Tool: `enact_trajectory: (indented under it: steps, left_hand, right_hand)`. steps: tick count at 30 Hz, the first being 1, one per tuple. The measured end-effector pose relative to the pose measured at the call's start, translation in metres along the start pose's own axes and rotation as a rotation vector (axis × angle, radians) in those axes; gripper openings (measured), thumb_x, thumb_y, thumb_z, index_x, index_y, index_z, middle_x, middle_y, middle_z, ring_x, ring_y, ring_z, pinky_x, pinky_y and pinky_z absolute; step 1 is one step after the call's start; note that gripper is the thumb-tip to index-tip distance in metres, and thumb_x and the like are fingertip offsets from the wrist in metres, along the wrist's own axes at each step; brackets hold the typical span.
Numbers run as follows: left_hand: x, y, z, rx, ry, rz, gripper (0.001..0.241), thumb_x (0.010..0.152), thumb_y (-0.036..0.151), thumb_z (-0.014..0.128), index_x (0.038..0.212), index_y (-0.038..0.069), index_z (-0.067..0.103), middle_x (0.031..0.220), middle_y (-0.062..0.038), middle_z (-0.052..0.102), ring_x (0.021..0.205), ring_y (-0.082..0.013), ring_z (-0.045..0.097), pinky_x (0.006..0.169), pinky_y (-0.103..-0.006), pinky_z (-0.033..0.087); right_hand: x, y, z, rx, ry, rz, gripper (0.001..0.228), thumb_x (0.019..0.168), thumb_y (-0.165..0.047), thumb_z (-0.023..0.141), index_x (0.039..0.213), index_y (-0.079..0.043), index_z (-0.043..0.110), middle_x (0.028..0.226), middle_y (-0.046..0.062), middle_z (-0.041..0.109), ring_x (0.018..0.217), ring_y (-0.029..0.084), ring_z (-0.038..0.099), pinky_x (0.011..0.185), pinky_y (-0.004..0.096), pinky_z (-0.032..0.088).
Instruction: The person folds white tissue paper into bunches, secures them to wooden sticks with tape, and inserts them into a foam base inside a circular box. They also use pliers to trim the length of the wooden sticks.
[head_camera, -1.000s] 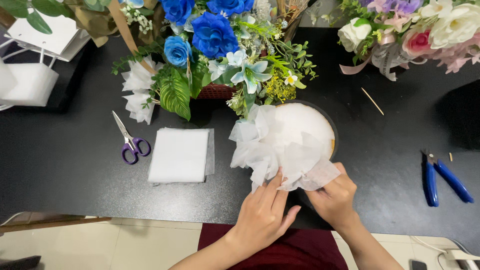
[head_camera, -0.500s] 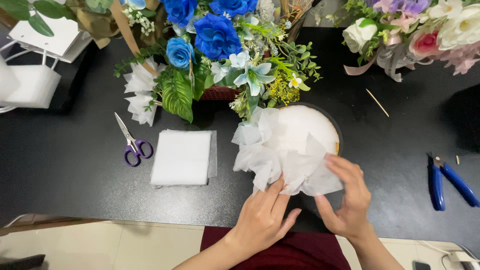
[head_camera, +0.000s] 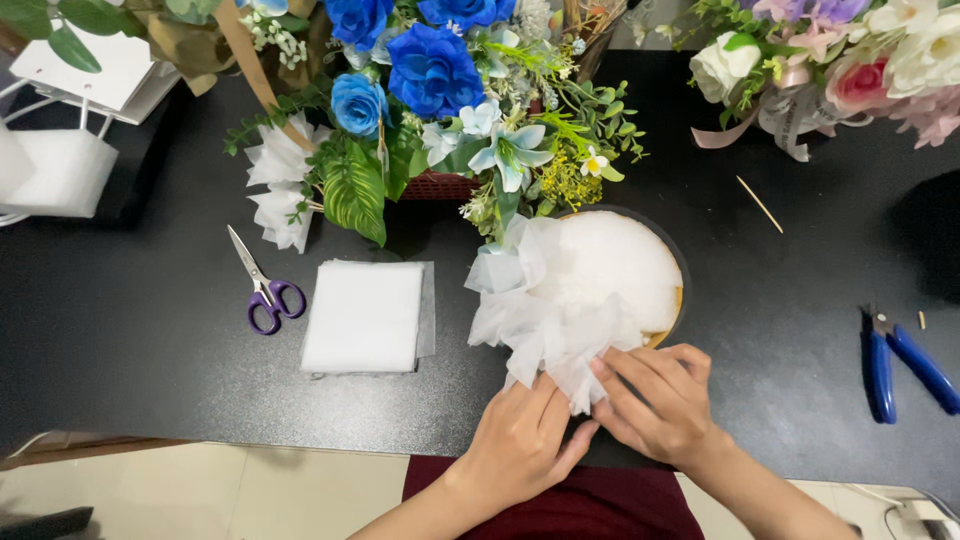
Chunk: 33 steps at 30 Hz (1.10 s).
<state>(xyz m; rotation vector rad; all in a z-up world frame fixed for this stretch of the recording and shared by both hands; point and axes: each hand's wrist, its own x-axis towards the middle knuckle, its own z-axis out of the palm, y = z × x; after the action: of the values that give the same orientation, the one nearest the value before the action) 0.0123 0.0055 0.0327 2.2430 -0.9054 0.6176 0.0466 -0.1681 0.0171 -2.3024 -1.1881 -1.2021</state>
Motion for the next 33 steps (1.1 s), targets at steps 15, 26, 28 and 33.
enact_trajectory:
  steps: [15, 26, 28, 33]
  left_hand:
    - [0.003, 0.000, -0.002, 0.006, 0.015, 0.001, 0.024, 0.080, 0.009, 0.055, 0.098, -0.006, 0.053, 0.093, -0.018, 0.054, 0.078, -0.0318, 0.053, 0.070, -0.0360, 0.045]
    - [0.001, -0.001, -0.004, -0.029, 0.014, -0.003, 0.034, 0.081, 0.010, 0.055, 0.111, -0.006, 0.049, 0.108, -0.019, 0.053, 0.091, -0.0312, 0.054, 0.079, -0.0357, 0.045]
    - [0.000, -0.001, -0.003, -0.004, 0.006, -0.004, 0.040, 0.081, 0.010, 0.055, 0.117, -0.006, 0.047, 0.113, -0.019, 0.051, 0.093, -0.0321, 0.054, 0.081, -0.0364, 0.045]
    - [-0.002, -0.001, 0.000, 0.032, 0.040, 0.011, 0.027, 0.082, 0.010, 0.055, 0.103, -0.006, 0.054, 0.114, -0.023, 0.052, 0.079, -0.0303, 0.055, 0.067, -0.0339, 0.046]
  right_hand:
    - [0.008, 0.000, -0.007, -0.158, -0.065, -0.101, 0.011, 0.079, -0.015, 0.054, 0.072, -0.008, 0.058, 0.080, 0.004, 0.060, 0.059, 0.014, 0.050, 0.065, 0.030, 0.035]
    - [0.019, -0.006, -0.010, -0.264, -0.133, -0.139, 0.011, 0.081, -0.014, 0.055, 0.071, -0.010, 0.057, 0.076, 0.004, 0.058, 0.058, 0.013, 0.050, 0.068, 0.028, 0.035]
    - [0.020, -0.007, -0.010, -0.289, -0.139, -0.135, 0.012, 0.083, -0.013, 0.053, 0.071, -0.010, 0.056, 0.077, 0.004, 0.057, 0.058, 0.013, 0.048, 0.070, 0.028, 0.036]
    - [0.018, -0.008, -0.009, -0.314, -0.144, -0.125, 0.015, 0.084, -0.011, 0.053, 0.069, -0.011, 0.054, 0.077, 0.004, 0.058, 0.059, 0.012, 0.050, 0.073, 0.028, 0.034]
